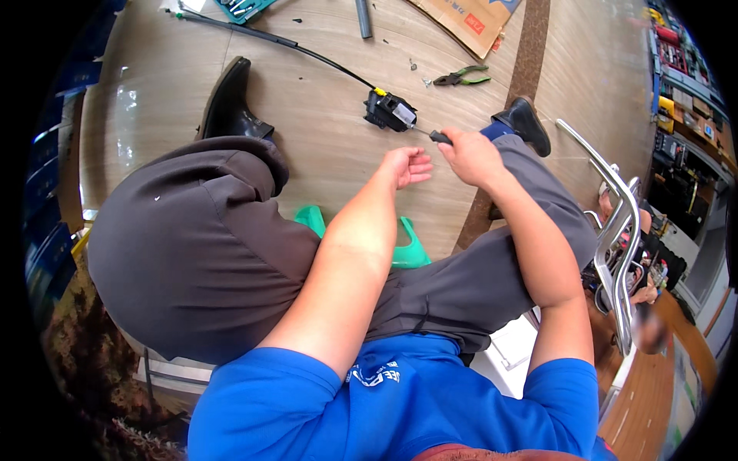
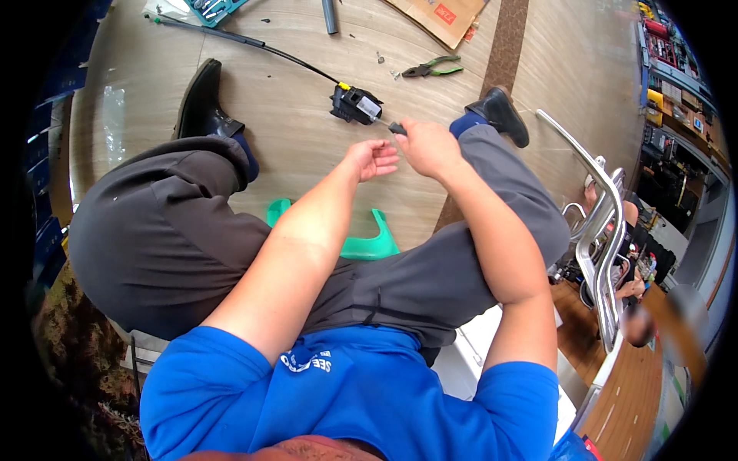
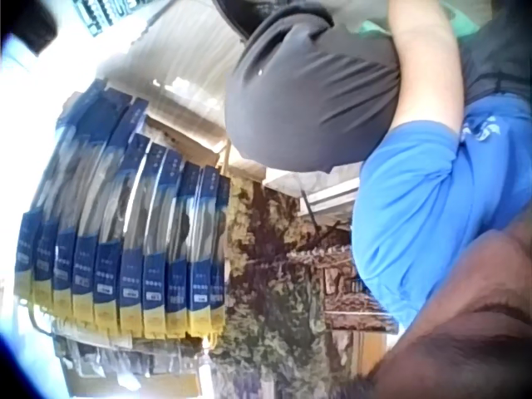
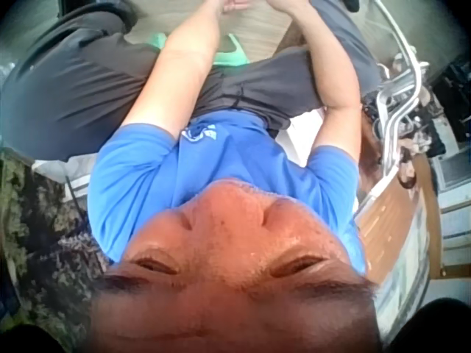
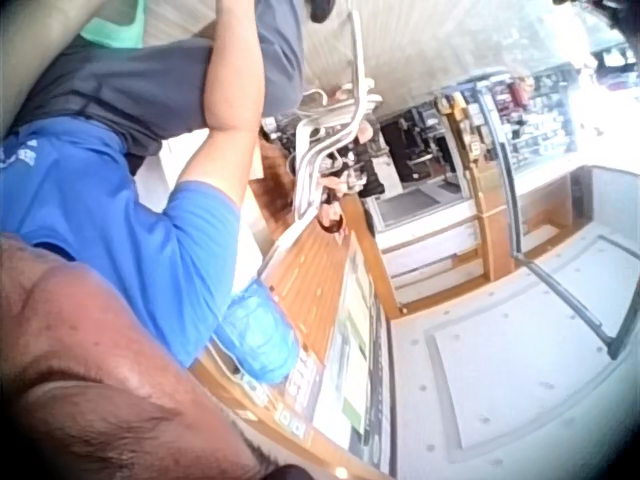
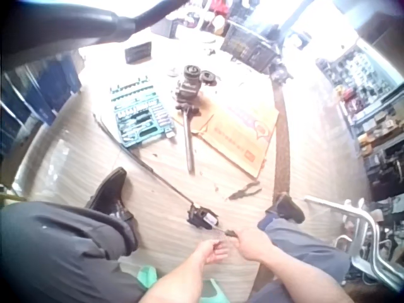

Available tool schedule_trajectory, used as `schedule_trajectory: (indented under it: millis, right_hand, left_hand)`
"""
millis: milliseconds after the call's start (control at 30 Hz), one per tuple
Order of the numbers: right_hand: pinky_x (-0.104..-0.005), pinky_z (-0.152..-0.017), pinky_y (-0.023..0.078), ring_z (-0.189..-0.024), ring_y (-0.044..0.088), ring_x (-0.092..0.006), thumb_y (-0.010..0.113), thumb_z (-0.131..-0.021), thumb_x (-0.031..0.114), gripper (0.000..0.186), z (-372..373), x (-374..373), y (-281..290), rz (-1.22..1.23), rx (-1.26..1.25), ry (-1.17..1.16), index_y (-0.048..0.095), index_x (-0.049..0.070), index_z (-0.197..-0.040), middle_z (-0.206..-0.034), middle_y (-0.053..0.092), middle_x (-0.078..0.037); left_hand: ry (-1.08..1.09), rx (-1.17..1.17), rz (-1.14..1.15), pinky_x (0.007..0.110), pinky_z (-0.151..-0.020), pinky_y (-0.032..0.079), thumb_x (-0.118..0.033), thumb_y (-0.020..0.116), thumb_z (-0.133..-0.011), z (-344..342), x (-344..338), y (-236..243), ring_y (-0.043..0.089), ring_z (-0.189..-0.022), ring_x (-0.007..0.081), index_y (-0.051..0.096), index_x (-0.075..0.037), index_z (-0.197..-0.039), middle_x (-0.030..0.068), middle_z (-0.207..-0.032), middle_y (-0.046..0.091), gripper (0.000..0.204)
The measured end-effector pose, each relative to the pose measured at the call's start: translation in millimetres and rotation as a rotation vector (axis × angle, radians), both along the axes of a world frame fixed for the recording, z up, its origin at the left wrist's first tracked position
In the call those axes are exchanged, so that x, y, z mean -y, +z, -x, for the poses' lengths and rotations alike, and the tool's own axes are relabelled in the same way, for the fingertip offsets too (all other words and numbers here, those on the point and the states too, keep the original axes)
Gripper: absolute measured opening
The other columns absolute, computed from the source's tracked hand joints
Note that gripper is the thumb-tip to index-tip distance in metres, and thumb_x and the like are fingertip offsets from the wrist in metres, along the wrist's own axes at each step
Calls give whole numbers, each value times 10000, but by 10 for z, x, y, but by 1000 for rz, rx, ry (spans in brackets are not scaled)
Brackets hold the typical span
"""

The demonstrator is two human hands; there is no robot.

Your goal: The person repairs a car door lock mechanism while sitting on the floor, using a screwdriver to remove and replace screws and small internal components.

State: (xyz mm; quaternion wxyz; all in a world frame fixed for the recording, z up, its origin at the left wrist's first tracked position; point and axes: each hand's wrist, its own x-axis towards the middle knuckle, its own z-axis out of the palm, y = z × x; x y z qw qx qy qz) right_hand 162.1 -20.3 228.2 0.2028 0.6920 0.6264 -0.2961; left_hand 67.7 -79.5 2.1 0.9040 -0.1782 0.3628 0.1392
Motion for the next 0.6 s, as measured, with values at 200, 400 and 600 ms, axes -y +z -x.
schedule_trajectory:
  millis: [200, 400, 600]
  right_hand:
    - [-402, -738, 496, -828, 643, -349, 582, -932, 219, 266, -20, -365, 1192, -348, -316, -77, 622, 38, -1123, -907, 664, -203]
    - [-260, -670, 464, -708, 548, -104, 617, -937, 170, 301, -464, -504, 1949, -615, -455, -407, 617, -6, -1182, -797, 631, -47]
    - [-259, -510, 418, -546, 515, -79, 573, -918, 87, 242, -475, -403, 2287, -748, -605, -537, 649, -69, -1086, -625, 577, -24]
  left_hand:
    - [-338, -396, -277, 425, -694, 586, -188, 490, -993, 405, -112, -253, 658, -794, 245, 536, -58, -1168, 99, -920, 644, 223]
    - [-47, -709, -311, 359, -524, 542, -124, 492, -966, 1081, -657, -509, 619, -629, 202, 530, -71, -1065, 86, -810, 624, 119]
    - [285, -944, -1040, 304, -497, 522, -123, 551, -958, 1322, -1481, -291, 617, -600, 185, 531, -38, -1035, 100, -802, 643, 116]
